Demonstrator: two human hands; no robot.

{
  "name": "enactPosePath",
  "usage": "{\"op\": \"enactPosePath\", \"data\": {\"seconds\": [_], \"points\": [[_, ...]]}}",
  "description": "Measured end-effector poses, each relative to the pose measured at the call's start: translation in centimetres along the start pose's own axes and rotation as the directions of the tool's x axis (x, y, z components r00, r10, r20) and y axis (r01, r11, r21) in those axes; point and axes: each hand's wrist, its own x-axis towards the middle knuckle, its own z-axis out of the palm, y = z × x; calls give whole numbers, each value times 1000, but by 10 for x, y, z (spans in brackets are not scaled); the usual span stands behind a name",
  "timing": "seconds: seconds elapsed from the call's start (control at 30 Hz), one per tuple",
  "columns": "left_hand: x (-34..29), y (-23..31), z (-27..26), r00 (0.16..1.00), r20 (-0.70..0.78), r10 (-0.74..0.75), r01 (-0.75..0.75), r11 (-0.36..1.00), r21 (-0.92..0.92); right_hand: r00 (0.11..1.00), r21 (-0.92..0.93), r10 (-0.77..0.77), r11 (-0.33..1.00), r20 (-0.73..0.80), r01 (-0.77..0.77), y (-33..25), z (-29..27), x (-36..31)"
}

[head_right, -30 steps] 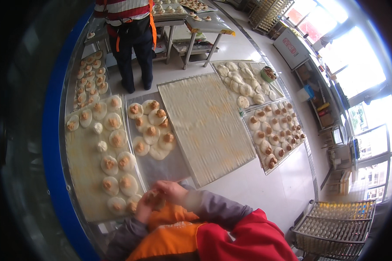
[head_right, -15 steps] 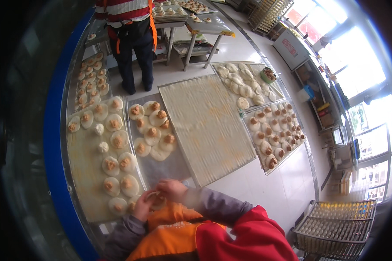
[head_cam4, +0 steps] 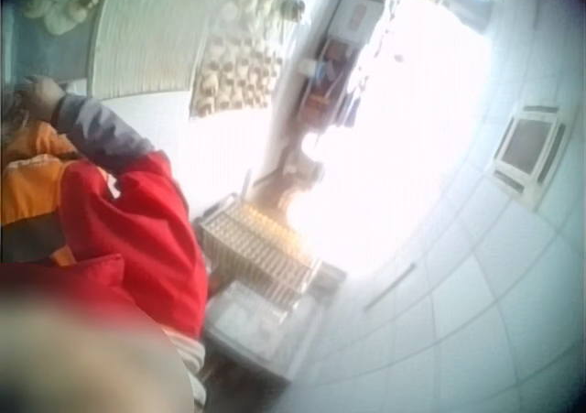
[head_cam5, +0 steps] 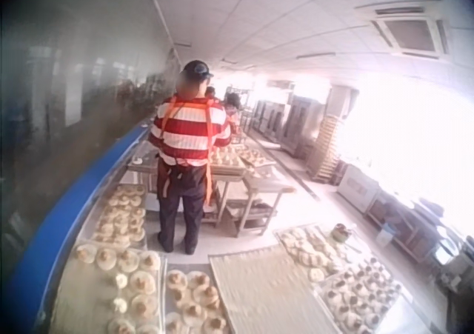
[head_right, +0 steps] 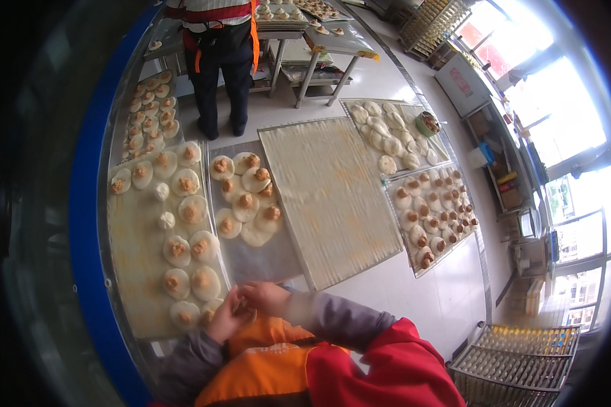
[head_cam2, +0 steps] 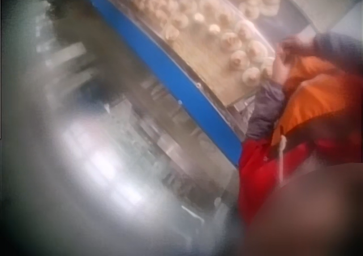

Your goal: The person repeatedly picks flat dough discs from a tray, places a small amount of filling on each, and folds the dough to enclose the filling, forming buns. The finished buns are placed on a tray. The process is repeated continuously.

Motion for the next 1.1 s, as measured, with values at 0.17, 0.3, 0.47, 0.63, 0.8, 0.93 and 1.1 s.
{"op": "enactPosePath", "data": {"seconds": [0.17, 0.3, 0.47, 0.63, 0.8, 0.93, 1.1], "points": [[-4, 21, 13, 933, -87, -349, 278, 854, -439, 994, -295, -11, 955, 110, 43, -4, -6, 1], [-1, 14, 21, 996, -44, -80, 42, 829, -558, 995, 31, 97, 995, 39, -98, -14, -11, 1], [0, 17, 8, 954, 116, -275, 299, 867, -399, 982, -192, -60, 977, 181, 95, -21, -15, 2], [6, 32, 9, 990, 19, -138, 127, 838, -531, 998, -80, 39, 996, 44, -36, -18, -16, 5], [4, 24, 21, 982, -136, -132, 67, 913, -401, 999, -194, -40, 980, 26, 44, -19, -19, 10], [7, 13, 21, 964, -200, 173, -185, 982, -42, 1000, -99, -15, 995, -3, 15, -27, -17, 17], [10, 20, 7, 996, 14, -90, 88, 910, -406, 996, -138, -50, 989, 75, 60, -36, -15, 21]]}}
